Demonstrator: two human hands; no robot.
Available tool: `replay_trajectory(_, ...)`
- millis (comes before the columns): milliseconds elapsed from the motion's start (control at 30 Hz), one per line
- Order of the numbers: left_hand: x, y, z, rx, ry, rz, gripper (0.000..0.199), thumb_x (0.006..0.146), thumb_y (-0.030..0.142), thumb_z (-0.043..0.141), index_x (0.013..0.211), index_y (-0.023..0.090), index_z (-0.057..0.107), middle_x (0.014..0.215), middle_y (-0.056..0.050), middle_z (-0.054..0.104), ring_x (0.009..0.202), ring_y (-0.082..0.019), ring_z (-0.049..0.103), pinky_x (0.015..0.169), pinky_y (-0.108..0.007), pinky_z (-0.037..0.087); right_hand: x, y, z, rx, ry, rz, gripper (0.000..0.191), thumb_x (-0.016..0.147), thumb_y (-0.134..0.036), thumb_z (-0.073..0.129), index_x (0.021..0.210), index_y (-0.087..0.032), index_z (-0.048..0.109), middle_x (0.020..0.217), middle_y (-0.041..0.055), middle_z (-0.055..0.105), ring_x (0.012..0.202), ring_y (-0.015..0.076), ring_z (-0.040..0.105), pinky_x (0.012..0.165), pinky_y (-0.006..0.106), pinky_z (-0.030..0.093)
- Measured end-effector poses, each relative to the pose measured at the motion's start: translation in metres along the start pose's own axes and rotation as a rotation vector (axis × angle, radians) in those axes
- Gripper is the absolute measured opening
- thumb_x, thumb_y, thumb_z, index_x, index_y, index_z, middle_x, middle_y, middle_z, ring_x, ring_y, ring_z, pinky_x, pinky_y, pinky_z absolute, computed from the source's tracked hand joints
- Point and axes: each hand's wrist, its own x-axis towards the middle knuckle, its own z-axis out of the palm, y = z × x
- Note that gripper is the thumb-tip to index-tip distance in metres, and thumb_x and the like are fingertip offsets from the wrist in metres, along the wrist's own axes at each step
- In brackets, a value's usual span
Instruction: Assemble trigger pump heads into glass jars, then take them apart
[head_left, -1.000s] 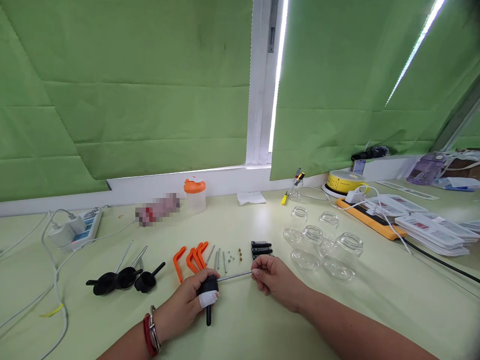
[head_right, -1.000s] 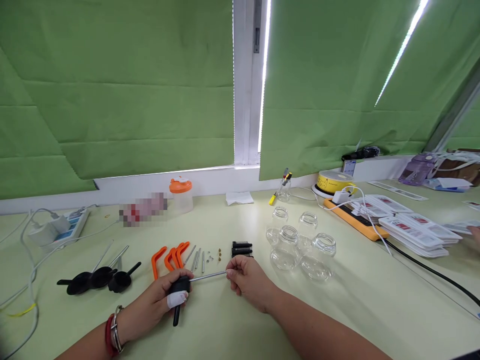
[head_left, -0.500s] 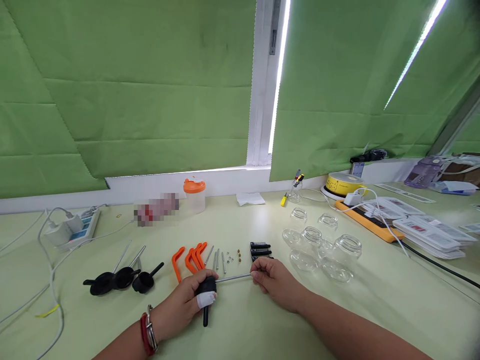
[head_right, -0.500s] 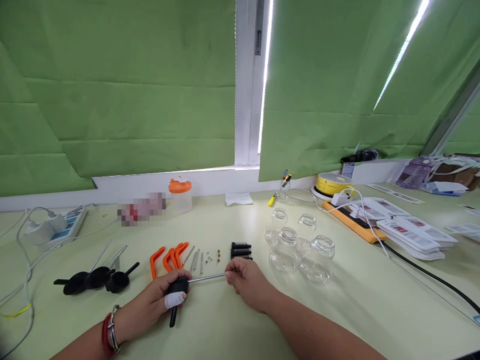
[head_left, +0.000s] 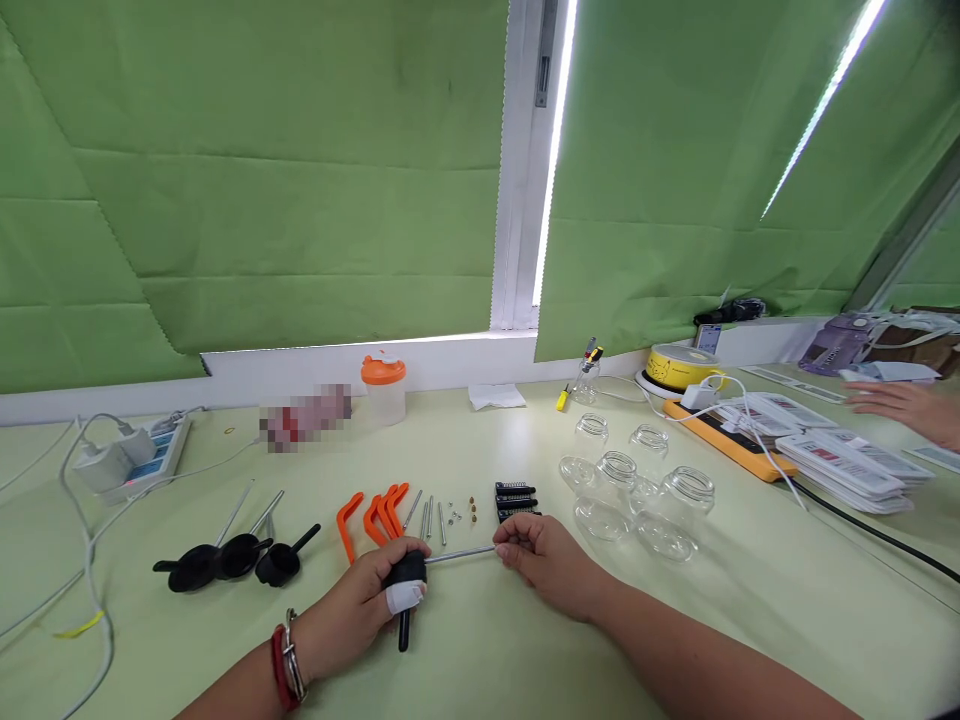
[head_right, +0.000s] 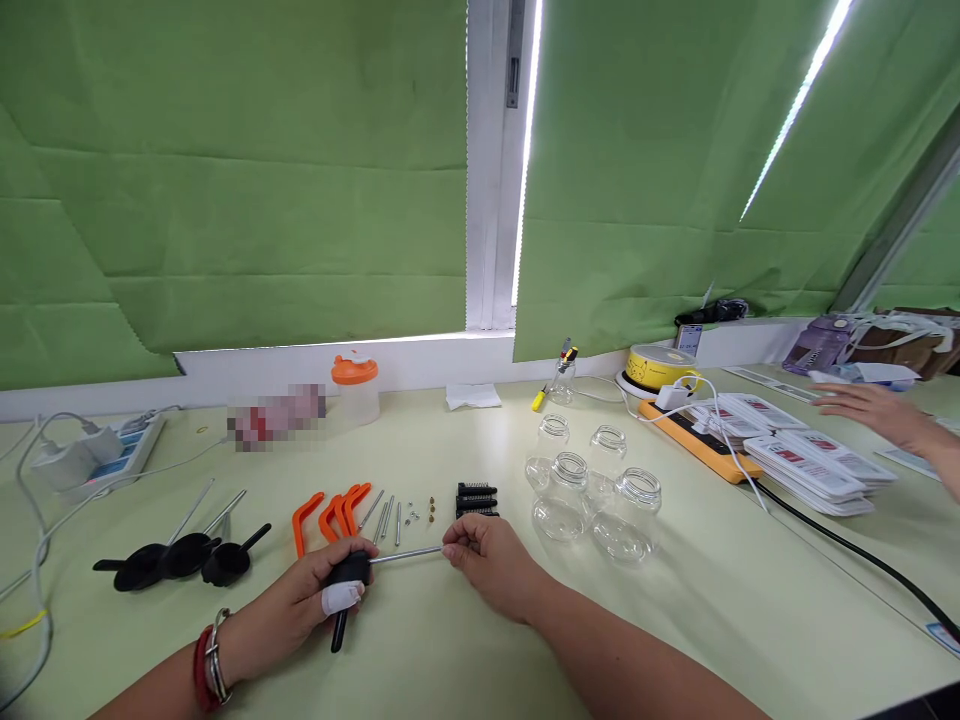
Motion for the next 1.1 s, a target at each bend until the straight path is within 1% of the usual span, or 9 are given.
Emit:
replay_trajectory(133, 0.000, -0.001, 0.000, -0.011, -0.014, 0.005, 0.033, 0.084, 0.036, 0.050, 0.113, 0.020, 0.047, 0.078, 0.002, 0.042, 0.069, -0.013, 0.039, 0.062, -0.023, 0.037, 0.001, -0.001, -0.005, -0.008, 0.004, -0.004, 0.018, 0.079, -0.033, 0.056, 0.088, -0.018, 0.060, 0.069, -0.0015, 0.052, 0.059, 0.0099, 0.044, 0.052, 0.021, 0.037)
replay_trajectory(233, 0.000, -0.001, 0.000, -0.017, -0.020, -0.015, 0.034, 0.084, 0.036, 0.050, 0.114, 0.021, 0.047, 0.076, 0.002, 0.041, 0.067, -0.013, 0.039, 0.060, -0.023, 0.036, 0.001, -0.006, -0.015, -0.111, 0.124, -0.065, 0.020, 0.084, -0.034, 0.049, 0.092, -0.019, 0.059, 0.073, 0.0003, 0.056, 0.061, 0.0118, 0.048, 0.056, 0.024, 0.042)
replay_trajectory(333, 0.000, 0.001, 0.000, -0.024, -0.022, -0.032, 0.035, 0.083, 0.037, 0.050, 0.114, 0.020, 0.047, 0.076, 0.002, 0.041, 0.066, -0.013, 0.039, 0.059, -0.023, 0.036, 0.002, -0.011, -0.023, -0.317, 0.314, -0.256, 0.025, 0.090, -0.032, 0.037, 0.098, -0.020, 0.058, 0.094, 0.0058, 0.060, 0.085, 0.0172, 0.055, 0.078, 0.032, 0.046)
replay_trajectory(400, -0.001, 0.002, 0.000, -0.011, -0.012, -0.031, 0.035, 0.083, 0.038, 0.051, 0.113, 0.020, 0.048, 0.078, 0.001, 0.041, 0.068, -0.014, 0.039, 0.060, -0.024, 0.037, 0.005, -0.009, -0.024, -0.477, 0.351, -0.332, 0.031, 0.091, -0.030, 0.031, 0.108, -0.020, 0.056, 0.117, 0.0087, 0.055, 0.108, 0.0204, 0.049, 0.093, 0.037, 0.040)
replay_trajectory(500, -0.001, 0.002, -0.001, 0.022, 0.004, -0.020, 0.034, 0.082, 0.038, 0.051, 0.111, 0.020, 0.049, 0.080, 0.000, 0.043, 0.071, -0.016, 0.041, 0.063, -0.025, 0.038, 0.014, -0.003, -0.021, -0.733, 0.292, -0.297, 0.040, 0.092, -0.030, 0.028, 0.124, -0.020, 0.049, 0.138, 0.0077, 0.040, 0.128, 0.0237, 0.032, 0.105, 0.042, 0.030)
replay_trajectory(600, -0.002, 0.003, -0.002, 0.014, -0.009, -0.016, 0.033, 0.083, 0.038, 0.050, 0.111, 0.021, 0.048, 0.078, 0.001, 0.043, 0.069, -0.015, 0.041, 0.064, -0.026, 0.039, 0.022, 0.002, -0.017, -0.915, 0.190, -0.226, 0.047, 0.093, -0.035, 0.026, 0.134, -0.018, 0.040, 0.145, 0.0065, 0.032, 0.134, 0.0252, 0.022, 0.109, 0.044, 0.022)
replay_trajectory(700, -0.002, 0.005, -0.003, 0.001, -0.028, -0.028, 0.032, 0.083, 0.038, 0.050, 0.109, 0.021, 0.048, 0.077, 0.001, 0.044, 0.069, -0.016, 0.042, 0.062, -0.025, 0.039, 0.028, 0.004, -0.015, -0.991, 0.111, -0.185, 0.054, 0.093, -0.042, 0.022, 0.140, -0.017, 0.030, 0.149, 0.0059, 0.023, 0.137, 0.0253, 0.014, 0.111, 0.043, 0.016)
replay_trajectory(900, -0.003, 0.008, -0.003, -0.032, -0.036, -0.022, 0.030, 0.081, 0.040, 0.052, 0.103, 0.020, 0.049, 0.074, 0.002, 0.043, 0.066, -0.014, 0.041, 0.061, -0.024, 0.039, 0.044, 0.010, -0.017, -1.011, 0.021, -0.131, 0.063, 0.092, -0.051, 0.017, 0.143, -0.014, 0.021, 0.149, 0.0097, 0.021, 0.137, 0.0257, 0.016, 0.111, 0.044, 0.014)
replay_trajectory(1100, -0.003, 0.008, -0.001, -0.071, -0.039, -0.006, 0.031, 0.081, 0.042, 0.052, 0.102, 0.020, 0.050, 0.074, 0.003, 0.041, 0.065, -0.013, 0.040, 0.060, -0.024, 0.038, 0.071, 0.014, -0.020, -1.007, 0.043, -0.173, 0.061, 0.093, -0.048, 0.019, 0.141, -0.012, 0.025, 0.147, 0.0125, 0.027, 0.135, 0.0256, 0.020, 0.109, 0.045, 0.018)
